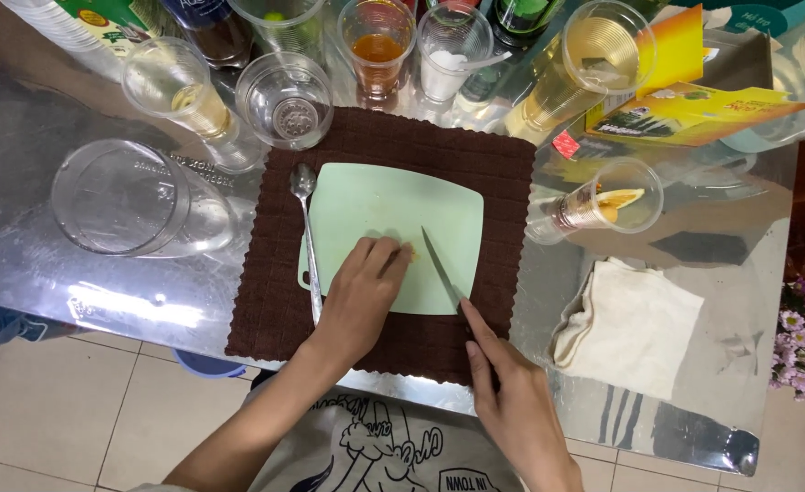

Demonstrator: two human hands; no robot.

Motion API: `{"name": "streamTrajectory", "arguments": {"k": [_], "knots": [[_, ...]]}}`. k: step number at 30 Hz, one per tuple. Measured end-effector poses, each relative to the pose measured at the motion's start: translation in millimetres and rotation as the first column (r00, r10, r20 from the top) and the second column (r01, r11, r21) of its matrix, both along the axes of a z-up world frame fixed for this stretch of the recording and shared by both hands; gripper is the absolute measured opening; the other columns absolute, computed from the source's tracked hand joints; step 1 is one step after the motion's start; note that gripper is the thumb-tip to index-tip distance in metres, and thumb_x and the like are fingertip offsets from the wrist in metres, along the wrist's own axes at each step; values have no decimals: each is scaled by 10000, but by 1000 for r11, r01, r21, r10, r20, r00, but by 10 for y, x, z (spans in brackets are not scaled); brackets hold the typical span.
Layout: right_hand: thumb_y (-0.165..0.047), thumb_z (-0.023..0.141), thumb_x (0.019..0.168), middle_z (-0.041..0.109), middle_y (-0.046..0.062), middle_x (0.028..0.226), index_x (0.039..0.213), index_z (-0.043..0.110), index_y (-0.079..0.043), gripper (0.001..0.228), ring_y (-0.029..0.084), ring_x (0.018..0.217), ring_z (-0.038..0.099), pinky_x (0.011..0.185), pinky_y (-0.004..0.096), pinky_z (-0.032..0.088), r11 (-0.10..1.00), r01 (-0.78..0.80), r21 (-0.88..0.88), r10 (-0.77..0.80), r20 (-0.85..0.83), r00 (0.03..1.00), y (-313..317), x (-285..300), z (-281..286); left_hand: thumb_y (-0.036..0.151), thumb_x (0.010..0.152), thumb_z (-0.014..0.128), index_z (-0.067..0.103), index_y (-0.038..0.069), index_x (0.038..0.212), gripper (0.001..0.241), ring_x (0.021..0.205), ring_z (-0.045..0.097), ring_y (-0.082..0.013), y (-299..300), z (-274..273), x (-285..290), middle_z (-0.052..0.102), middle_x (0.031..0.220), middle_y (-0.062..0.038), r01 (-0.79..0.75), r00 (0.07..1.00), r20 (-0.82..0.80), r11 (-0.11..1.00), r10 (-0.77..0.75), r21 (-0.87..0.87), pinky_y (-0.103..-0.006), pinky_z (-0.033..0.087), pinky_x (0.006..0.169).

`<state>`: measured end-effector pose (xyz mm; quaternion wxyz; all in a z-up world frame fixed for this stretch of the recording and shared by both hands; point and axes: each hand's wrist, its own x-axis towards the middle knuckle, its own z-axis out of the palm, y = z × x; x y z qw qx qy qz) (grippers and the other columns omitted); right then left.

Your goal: The person peels a small yellow fruit, places it on a cutting board, and slices it into small pieces using a knife. The pieces are then transferred into a clear plastic cup and stirred with a spoon.

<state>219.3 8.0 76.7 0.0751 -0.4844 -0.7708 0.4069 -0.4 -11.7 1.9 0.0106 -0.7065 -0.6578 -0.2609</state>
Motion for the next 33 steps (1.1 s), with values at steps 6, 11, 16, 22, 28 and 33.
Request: {"name": "streamTrajectory", "arguments": {"k": [6, 11, 16, 22, 28, 33], "knots": [[-219, 510, 1008, 713, 123, 1337, 1540, 445, -260, 538, 193, 939, 808, 865, 293, 595, 998, 16, 53, -15, -11, 1000, -32, -15, 10, -300, 709, 634, 686, -70, 1175, 522, 931, 558, -327, 64, -25, 0, 586, 1051, -159, -30, 982, 186, 998, 39, -54, -415, 536, 704], [-213, 508, 1011, 685, 132, 1377, 1550, 422, -264, 548, 198, 998, 793, 925, 304, 579, 997, 11, 72, -9, -32, 999, -47, -19, 20, -1, 945, 697, 738, -10, 1036, 100, 842, 542, -275, 117, 39, -7, 558, 940, -89, -87, 921, 376, 995, 98, -47, -374, 508, 702], [-196, 522, 1006, 683, 143, 1371, 1542, 437, -238, 544, 224, 1148, 742, 1007, 319, 542, 996, 9, 83, -4, -56, 998, -98, -31, -10, 1, 948, 690, 740, -5, 1031, 97, 824, 550, -276, 119, 37, -6, 571, 938, -89, -81, 911, 401, 996, 92, -45, -378, 505, 696], [-201, 517, 1012, 729, 105, 1270, 1548, 432, -247, 545, 184, 966, 757, 871, 288, 564, 996, 9, 90, -5, -44, 999, -124, -17, -51, -17, 939, 686, 747, 8, 1055, 133, 851, 594, -277, 103, -30, -14, 623, 949, -87, -73, 929, 357, 995, 92, -67, -391, 546, 687], [-205, 523, 1012, 763, 46, 947, 1567, 417, -301, 573, 109, 606, 618, 694, 232, 516, 999, 28, 39, -30, 27, 999, -132, -10, -39, -31, 907, 701, 682, -4, 1223, 318, 928, 645, -275, 115, -47, -21, 723, 1038, -119, -94, 894, 429, 990, 129, -101, -391, 575, 802], [-215, 527, 1014, 723, 53, 856, 1573, 414, -329, 582, 131, 567, 577, 683, 229, 502, 998, 58, -3, -58, 55, 997, -133, -10, -42, -68, 881, 703, 678, -19, 1251, 374, 923, 622, -275, 160, -118, -26, 668, 1003, -113, -93, 909, 393, 986, 140, -136, -393, 579, 808]]}}
